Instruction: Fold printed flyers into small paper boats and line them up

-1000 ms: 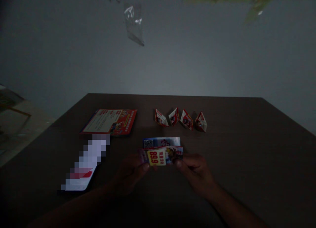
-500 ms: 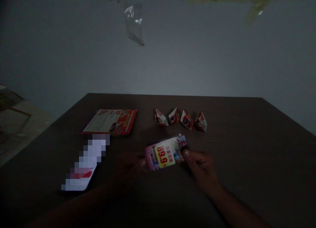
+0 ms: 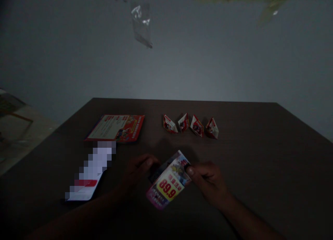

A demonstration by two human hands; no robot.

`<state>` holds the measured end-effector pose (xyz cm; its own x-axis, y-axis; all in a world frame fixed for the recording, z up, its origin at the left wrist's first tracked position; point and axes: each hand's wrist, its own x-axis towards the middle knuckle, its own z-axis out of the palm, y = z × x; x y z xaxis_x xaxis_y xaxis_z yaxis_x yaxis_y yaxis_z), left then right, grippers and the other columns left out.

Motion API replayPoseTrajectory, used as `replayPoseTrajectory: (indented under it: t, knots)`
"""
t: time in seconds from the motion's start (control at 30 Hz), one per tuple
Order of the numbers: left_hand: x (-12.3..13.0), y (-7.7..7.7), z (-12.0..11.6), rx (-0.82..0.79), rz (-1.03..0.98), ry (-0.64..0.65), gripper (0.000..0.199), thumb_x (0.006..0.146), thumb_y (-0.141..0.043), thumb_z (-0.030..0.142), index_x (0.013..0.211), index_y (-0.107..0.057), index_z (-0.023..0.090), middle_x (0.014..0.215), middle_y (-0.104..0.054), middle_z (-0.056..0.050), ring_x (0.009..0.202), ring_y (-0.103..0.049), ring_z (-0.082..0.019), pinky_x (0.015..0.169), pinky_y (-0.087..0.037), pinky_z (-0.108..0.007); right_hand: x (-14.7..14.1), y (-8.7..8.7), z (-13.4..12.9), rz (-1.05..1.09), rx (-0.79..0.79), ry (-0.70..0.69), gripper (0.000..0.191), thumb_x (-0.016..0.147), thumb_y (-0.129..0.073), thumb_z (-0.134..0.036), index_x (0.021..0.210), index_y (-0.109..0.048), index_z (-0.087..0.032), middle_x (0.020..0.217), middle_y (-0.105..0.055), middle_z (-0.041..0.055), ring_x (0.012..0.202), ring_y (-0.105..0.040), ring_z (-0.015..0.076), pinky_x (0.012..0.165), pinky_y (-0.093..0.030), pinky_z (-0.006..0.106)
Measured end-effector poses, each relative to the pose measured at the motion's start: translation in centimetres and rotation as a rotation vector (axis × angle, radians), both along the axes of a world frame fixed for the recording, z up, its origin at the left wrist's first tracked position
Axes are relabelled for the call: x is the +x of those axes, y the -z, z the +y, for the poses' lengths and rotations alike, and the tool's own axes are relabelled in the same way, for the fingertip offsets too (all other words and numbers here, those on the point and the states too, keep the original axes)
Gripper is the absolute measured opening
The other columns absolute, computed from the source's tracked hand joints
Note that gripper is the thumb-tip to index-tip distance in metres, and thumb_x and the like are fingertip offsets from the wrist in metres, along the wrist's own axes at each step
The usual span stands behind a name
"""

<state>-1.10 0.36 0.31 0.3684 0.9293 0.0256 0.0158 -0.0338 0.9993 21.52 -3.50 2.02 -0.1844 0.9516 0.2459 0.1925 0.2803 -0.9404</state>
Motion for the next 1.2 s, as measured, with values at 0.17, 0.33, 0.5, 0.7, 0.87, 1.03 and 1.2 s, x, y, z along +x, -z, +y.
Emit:
replayPoseTrajectory:
  t: [0.17, 0.33, 0.5, 0.7, 0.87, 1.03, 1.2]
  knots:
    - [-0.1, 0.2, -0.1, -0.041, 0.012, 0.052, 0.040, 0.086, -0.050, 0.047, 0.080, -0.067, 0.012, 0.071, -0.061, -0.003, 0.064, -0.053, -0.013, 0.058, -0.039, -0.022, 0.0, 0.3, 0.1, -0.020, 0.063, -0.033, 0.043, 0.089, -0.050, -0.033, 0.051, -0.056, -0.015, 0.046, -0.052, -0.0019, 0.041, -0.046, 0.0084, 0.041, -0.033, 0.018]
    - [0.0, 0.0, -0.2, -0.099, -0.002, 0.105, 0.037, 0.085, -0.052, 0.045, 0.080, -0.067, 0.011, 0.069, -0.059, -0.002, 0.062, -0.052, -0.012, 0.057, -0.038, -0.021, 0.2, 0.6, 0.2, -0.018, 0.062, -0.087, 0.039, 0.091, -0.048, -0.028, 0.055, -0.058, -0.015, 0.051, -0.056, -0.0015, 0.045, -0.050, 0.0088, 0.044, -0.035, 0.018]
    - [0.1, -0.1, -0.2, -0.131, -0.019, 0.163, 0.035, 0.086, -0.051, 0.044, 0.087, -0.067, 0.012, 0.071, -0.061, -0.002, 0.062, -0.052, -0.012, 0.058, -0.039, -0.022, 0.1, 0.9, 0.3, -0.060, 0.041, -0.150, 0.039, 0.091, -0.047, -0.028, 0.057, -0.059, -0.015, 0.050, -0.054, -0.0016, 0.046, -0.050, 0.0087, 0.045, -0.034, 0.019]
    - [0.5, 0.0, -0.6, -0.102, 0.051, 0.179, 0.027, 0.083, -0.057, 0.036, 0.092, -0.066, 0.013, 0.080, -0.064, -0.004, 0.073, -0.057, -0.015, 0.065, -0.043, -0.024, -0.1, 1.6, 0.2, -0.213, 0.039, -0.223, 0.041, 0.091, -0.047, -0.028, 0.054, -0.056, -0.014, 0.050, -0.050, -0.0014, 0.045, -0.048, 0.0074, 0.047, -0.033, 0.019]
    - [1.1, -0.6, -1.2, -0.072, 0.087, 0.158, 0.021, 0.078, -0.061, 0.030, 0.087, -0.067, 0.012, 0.076, -0.066, -0.004, 0.071, -0.060, -0.015, 0.063, -0.045, -0.023, -0.5, 1.6, 0.2, -0.300, 0.120, -0.254, 0.039, 0.090, -0.050, -0.026, 0.053, -0.054, -0.014, 0.047, -0.048, -0.0022, 0.042, -0.045, 0.0058, 0.045, -0.030, 0.019]
    - [1.3, -0.9, -1.5, -0.031, 0.150, 0.102, 0.017, 0.076, -0.061, 0.027, 0.072, -0.068, 0.013, 0.063, -0.065, -0.002, 0.057, -0.056, -0.011, 0.053, -0.041, -0.019, -0.6, 1.2, 0.1, -0.326, 0.200, -0.232, 0.030, 0.088, -0.053, -0.023, 0.058, -0.056, -0.016, 0.050, -0.053, -0.0013, 0.045, -0.048, 0.0076, 0.047, -0.033, 0.020]
    - [1.2, -0.6, -1.5, 0.044, 0.126, -0.007, 0.014, 0.076, -0.061, 0.024, 0.069, -0.068, 0.014, 0.059, -0.062, 0.000, 0.053, -0.051, -0.009, 0.050, -0.037, -0.018, -0.4, 1.0, -0.4, -0.164, 0.024, -0.063, 0.012, 0.081, -0.063, -0.025, 0.092, -0.059, -0.019, 0.069, -0.067, 0.0019, 0.058, -0.061, 0.0128, 0.052, -0.046, 0.021]
